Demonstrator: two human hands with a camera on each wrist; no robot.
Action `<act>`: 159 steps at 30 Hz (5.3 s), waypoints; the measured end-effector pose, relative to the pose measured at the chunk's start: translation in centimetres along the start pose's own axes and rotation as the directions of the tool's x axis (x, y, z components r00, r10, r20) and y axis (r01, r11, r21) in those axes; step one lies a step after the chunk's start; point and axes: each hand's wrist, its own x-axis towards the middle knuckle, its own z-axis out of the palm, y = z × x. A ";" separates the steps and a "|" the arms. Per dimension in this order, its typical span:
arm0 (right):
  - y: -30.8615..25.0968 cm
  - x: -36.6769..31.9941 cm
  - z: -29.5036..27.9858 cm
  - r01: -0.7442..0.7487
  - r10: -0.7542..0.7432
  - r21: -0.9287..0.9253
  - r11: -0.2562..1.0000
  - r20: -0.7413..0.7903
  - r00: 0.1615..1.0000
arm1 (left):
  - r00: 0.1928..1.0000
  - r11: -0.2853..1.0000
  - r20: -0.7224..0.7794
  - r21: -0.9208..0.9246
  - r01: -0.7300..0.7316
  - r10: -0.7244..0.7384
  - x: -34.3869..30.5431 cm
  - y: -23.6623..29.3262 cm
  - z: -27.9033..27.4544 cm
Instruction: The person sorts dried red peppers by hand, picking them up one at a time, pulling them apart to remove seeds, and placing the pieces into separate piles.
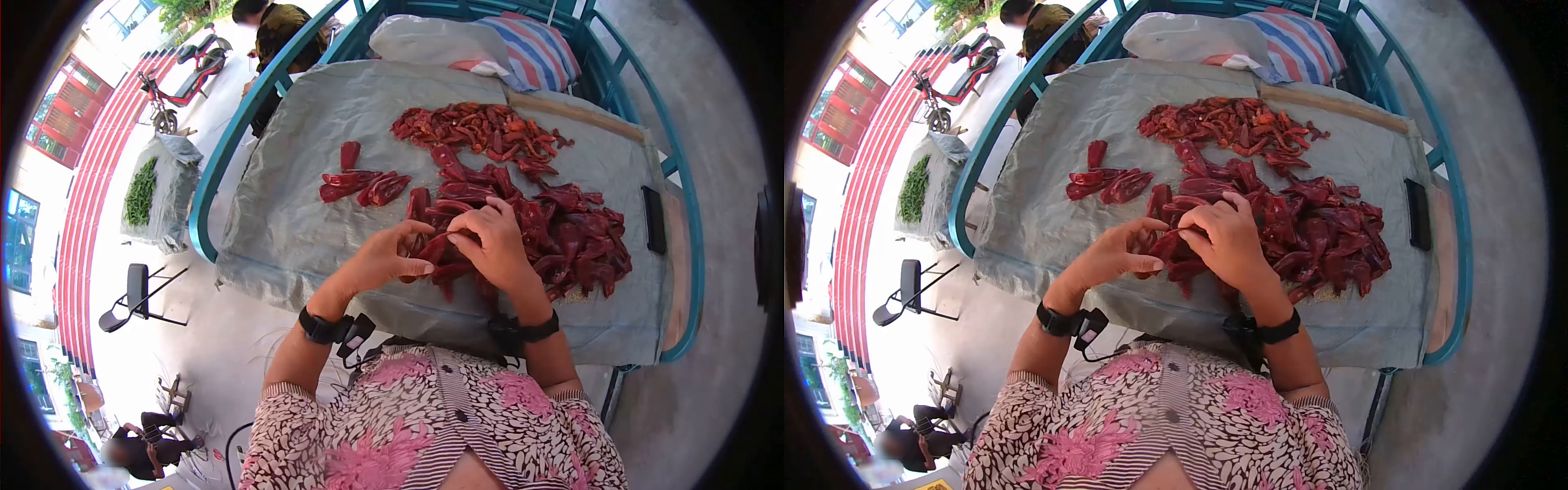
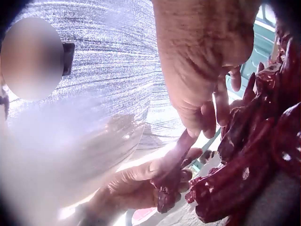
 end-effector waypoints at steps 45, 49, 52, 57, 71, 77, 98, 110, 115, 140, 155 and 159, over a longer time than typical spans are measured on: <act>-1.5 5.4 3.4 -0.131 0.040 -0.467 0.875 -0.199 0.979 | 0.734 0.368 -0.317 0.925 0.098 0.600 4.0 -5.4 -8.6; -1.7 4.9 3.9 -0.136 0.078 -0.415 0.900 -0.154 0.985 | 0.712 0.500 -0.362 0.866 0.017 0.602 3.6 -5.0 -8.0; -2.6 5.3 4.2 -0.112 0.069 -0.315 0.943 -0.144 0.987 | 0.739 0.666 -0.358 0.728 -0.162 0.570 2.0 -3.3 -6.3; -2.8 5.8 4.3 0.066 -0.049 -0.373 0.925 0.057 0.997 | 0.751 0.705 -0.228 0.582 -0.405 0.619 0.7 -1.6 -4.5; -1.4 5.5 4.5 -0.114 0.110 -0.382 0.917 -0.033 0.993 | 0.592 0.368 -0.406 0.910 0.190 0.696 3.0 -3.9 -12.0; -2.5 6.1 4.3 -0.007 0.008 -0.163 0.987 0.009 1.000 | 0.721 0.373 -0.152 0.914 -0.157 0.676 0.5 -1.2 -7.4; -3.4 4.2 3.4 -0.037 0.078 -0.176 0.984 0.232 0.970 | 0.655 0.348 -0.346 0.928 0.133 0.671 5.5 -4.3 -11.8; -4.2 5.1 4.1 0.021 -0.026 -0.157 0.987 -0.029 0.999 | 0.703 0.343 -0.048 0.895 -0.284 0.709 0.7 0.4 -5.7; -3.8 4.1 4.6 0.000 0.002 -0.221 0.975 0.010 1.000 | 0.632 0.415 -0.243 0.900 -0.137 0.736 1.2 -1.2 -7.6; -3.4 4.3 4.9 -0.046 0.045 -0.304 0.952 -0.012 0.999 | 0.803 0.500 -0.261 0.864 -0.052 0.535 3.4 -1.5 -10.7; -3.7 3.8 5.1 -0.063 0.049 -0.233 0.970 -0.065 0.997 | 0.736 0.448 -0.318 0.894 0.022 0.598 5.1 -3.9 -11.4; -3.8 4.1 4.9 -0.075 0.067 -0.218 0.973 -0.045 0.997 | 0.733 0.513 -0.223 0.836 -0.196 0.643 4.7 -1.8 -8.8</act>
